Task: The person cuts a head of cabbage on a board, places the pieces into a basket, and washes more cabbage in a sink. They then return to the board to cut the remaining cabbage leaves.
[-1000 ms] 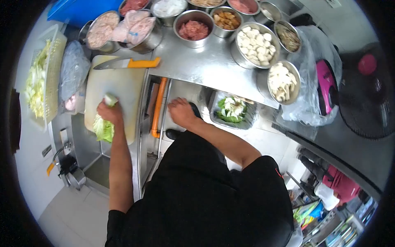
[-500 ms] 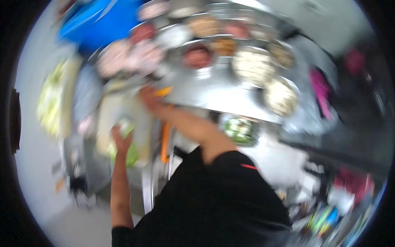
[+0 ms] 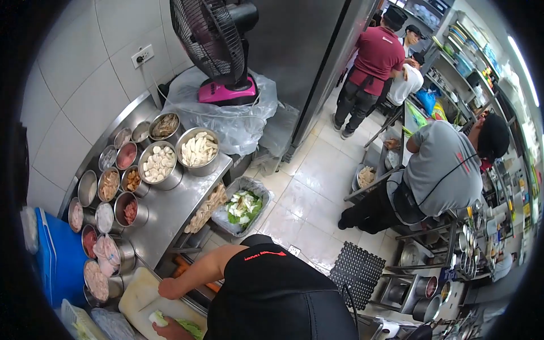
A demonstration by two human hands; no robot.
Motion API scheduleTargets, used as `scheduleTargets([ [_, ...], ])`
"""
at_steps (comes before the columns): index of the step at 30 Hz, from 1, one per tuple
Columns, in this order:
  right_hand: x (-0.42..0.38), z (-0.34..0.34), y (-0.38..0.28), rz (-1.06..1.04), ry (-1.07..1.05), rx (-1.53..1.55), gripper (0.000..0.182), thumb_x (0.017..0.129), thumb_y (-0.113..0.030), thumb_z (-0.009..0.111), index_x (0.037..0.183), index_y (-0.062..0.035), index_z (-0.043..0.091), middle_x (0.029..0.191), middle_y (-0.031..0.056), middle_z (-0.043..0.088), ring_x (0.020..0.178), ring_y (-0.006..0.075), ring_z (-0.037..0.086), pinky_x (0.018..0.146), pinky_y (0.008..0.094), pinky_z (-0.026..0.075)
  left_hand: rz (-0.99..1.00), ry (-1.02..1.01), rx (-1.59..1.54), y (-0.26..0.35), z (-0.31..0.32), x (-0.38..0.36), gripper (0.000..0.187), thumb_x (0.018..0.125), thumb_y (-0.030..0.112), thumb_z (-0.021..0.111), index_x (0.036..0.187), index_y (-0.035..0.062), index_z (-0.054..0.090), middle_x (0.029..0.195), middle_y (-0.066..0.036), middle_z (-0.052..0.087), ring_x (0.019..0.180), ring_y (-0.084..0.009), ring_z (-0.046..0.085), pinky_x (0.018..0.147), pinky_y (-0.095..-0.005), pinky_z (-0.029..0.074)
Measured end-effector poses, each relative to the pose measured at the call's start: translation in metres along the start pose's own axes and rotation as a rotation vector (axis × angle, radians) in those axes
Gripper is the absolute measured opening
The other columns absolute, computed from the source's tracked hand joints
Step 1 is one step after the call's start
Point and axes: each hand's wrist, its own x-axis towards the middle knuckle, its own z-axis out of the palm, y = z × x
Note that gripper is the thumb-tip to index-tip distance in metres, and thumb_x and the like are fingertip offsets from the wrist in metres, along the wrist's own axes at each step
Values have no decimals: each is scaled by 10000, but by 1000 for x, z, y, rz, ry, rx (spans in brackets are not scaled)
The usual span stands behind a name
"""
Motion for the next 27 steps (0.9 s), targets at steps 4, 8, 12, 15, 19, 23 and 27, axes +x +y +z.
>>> scheduleTargets([
  [4,5,10,-4,-41,1,-65,128,665,-115,668,735,-8,674,699,169,667,671,320,679,541,439,545,-91,-141,-13,13,-5,8,554,756,467,694,1063,23,568,930,-140,602,752,-359,604,638,-476,500],
  [8,6,14,-8,-98,28,-79,88,662,-108,662,670,-22,677,689,151,672,633,301,675,499,434,528,-251,-306,-87,27,1,18,550,763,367,701,1143,2,541,1056,-175,590,924,-381,578,809,-474,465],
  [12,0,38,-9,-218,-164,-12,167,762,-165,585,821,-13,625,855,171,648,794,306,651,659,423,537,-232,-229,-146,-12,20,-25,600,778,331,718,1225,-5,502,1176,-188,567,1079,-378,547,945,-469,433],
  [15,6,133,37,-66,-66,199,178,837,-207,519,850,-53,609,846,155,641,809,311,640,723,466,510,-339,-190,-267,-6,28,-34,735,665,340,826,1216,0,477,1149,-177,532,1069,-371,507,919,-472,418],
  [19,5,-15,1,-65,-456,-139,205,835,-189,511,905,-29,620,829,199,674,791,337,674,671,474,530,-260,-289,-386,5,-17,8,335,797,169,642,1089,29,555,1074,-209,549,1012,-389,517,903,-476,396],
  [23,1,-71,-34,-68,-406,-49,255,877,-107,444,1091,16,506,823,256,656,819,404,658,688,527,516,-430,-363,-336,6,-28,27,261,787,66,572,1047,71,578,987,-158,555,963,-358,537,836,-447,430],
  [27,-4,-123,-64,-76,-455,-165,201,871,-60,425,1034,44,481,764,264,644,742,422,653,663,511,520,-397,-318,-212,10,-23,24,278,752,99,568,1030,112,570,978,-99,537,925,-303,532,788,-451,396],
])
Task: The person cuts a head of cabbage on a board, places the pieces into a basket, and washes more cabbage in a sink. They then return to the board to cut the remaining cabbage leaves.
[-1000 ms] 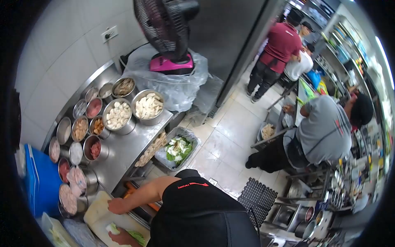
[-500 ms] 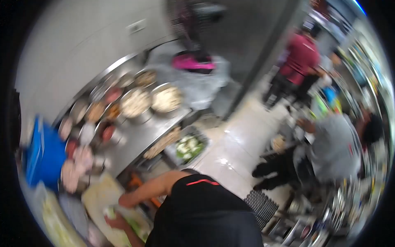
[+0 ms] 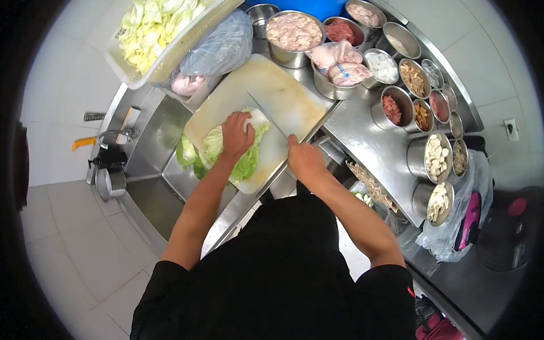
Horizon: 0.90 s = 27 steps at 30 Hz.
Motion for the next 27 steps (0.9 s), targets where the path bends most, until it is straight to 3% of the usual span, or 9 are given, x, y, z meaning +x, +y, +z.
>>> scheduleTargets([
  [9,-20,-4,-8,-45,-87,-56,214,903,-77,385,1058,42,473,737,261,636,715,431,644,671,521,519,-23,11,118,5,-1,-3,318,710,121,579,1027,138,576,952,-77,522,876,-284,512,787,-442,371],
  [14,26,63,16,-42,-63,-49,181,884,-65,418,1023,31,485,814,248,663,792,386,674,702,482,540,-25,12,116,9,0,-1,297,713,121,579,1009,135,583,954,-79,532,887,-285,519,790,-439,375],
  [23,6,-3,-4,-44,-24,-36,151,853,-54,451,966,32,502,793,266,651,773,410,665,692,503,529,-59,116,-90,-3,1,-5,276,678,51,541,951,86,565,959,-108,531,895,-319,517,799,-450,402],
  [27,0,11,-12,-88,-79,-39,160,842,-41,451,969,47,493,765,277,640,749,437,650,690,528,516,-50,154,-70,-4,2,-6,253,657,38,555,908,67,564,914,-123,511,866,-339,507,769,-451,417],
])
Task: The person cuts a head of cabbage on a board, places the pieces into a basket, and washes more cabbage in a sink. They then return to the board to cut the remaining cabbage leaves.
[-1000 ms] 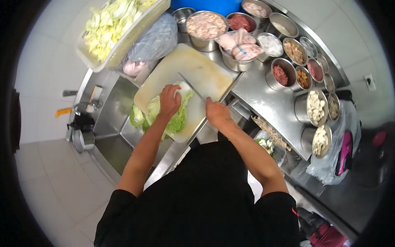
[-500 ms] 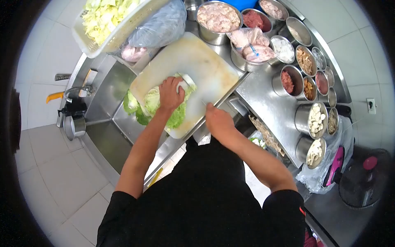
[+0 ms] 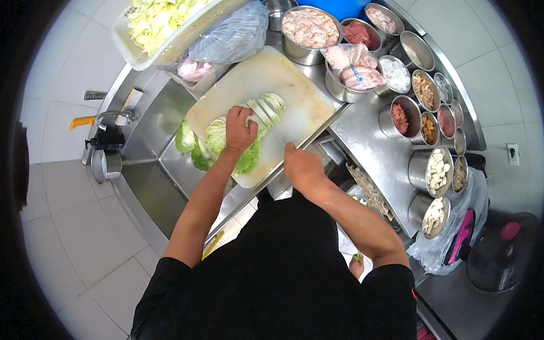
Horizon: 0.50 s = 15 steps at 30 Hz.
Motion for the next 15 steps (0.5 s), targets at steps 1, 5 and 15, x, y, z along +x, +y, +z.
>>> scheduleTargets([
  [1,5,14,2,-9,13,38,175,842,-41,442,984,50,487,758,286,634,746,452,640,695,546,506,4,-20,1,-1,0,-2,242,652,36,560,893,62,565,895,-123,506,857,-343,504,761,-451,420],
  [5,41,66,19,-46,155,67,149,863,-67,462,962,40,494,746,281,629,727,460,633,676,551,504,8,-33,-36,-7,-6,1,248,649,32,562,894,65,584,885,-121,515,872,-332,510,787,-437,408],
  [15,1,4,-23,-1,-21,-5,166,863,-68,433,967,38,509,790,264,649,789,411,659,695,513,527,-8,-60,120,-10,-26,-11,285,653,15,565,915,109,625,917,-73,546,897,-276,530,825,-437,354],
])
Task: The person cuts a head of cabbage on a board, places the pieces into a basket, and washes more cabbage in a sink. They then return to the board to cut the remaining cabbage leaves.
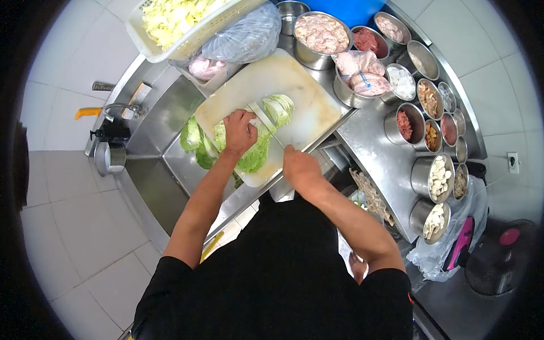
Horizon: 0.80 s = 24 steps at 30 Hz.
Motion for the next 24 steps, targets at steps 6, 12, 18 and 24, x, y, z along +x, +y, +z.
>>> scheduleTargets([
  [6,47,67,31,11,49,83,190,888,-128,453,979,28,514,778,278,636,775,431,644,706,528,515,14,-94,-96,-15,-6,-3,272,665,53,596,932,101,622,950,-83,557,923,-278,531,836,-432,358],
  [12,39,43,35,-3,123,82,184,895,-146,478,937,28,522,754,294,629,751,461,634,694,543,508,15,22,37,-7,-28,-11,288,663,121,639,950,93,625,975,-88,564,964,-279,524,854,-429,356],
  [18,-4,-4,13,-32,42,-2,153,827,-63,468,931,38,517,749,299,627,741,458,642,693,535,514,-34,-13,-6,14,-12,-21,298,659,141,628,954,105,616,964,-88,551,947,-277,512,841,-430,342],
  [24,-4,34,15,-106,73,27,152,839,-66,455,928,38,519,764,294,632,763,453,644,698,540,511,-25,-41,18,11,-10,-23,310,660,141,620,968,113,596,949,-87,543,928,-275,511,832,-435,338],
])
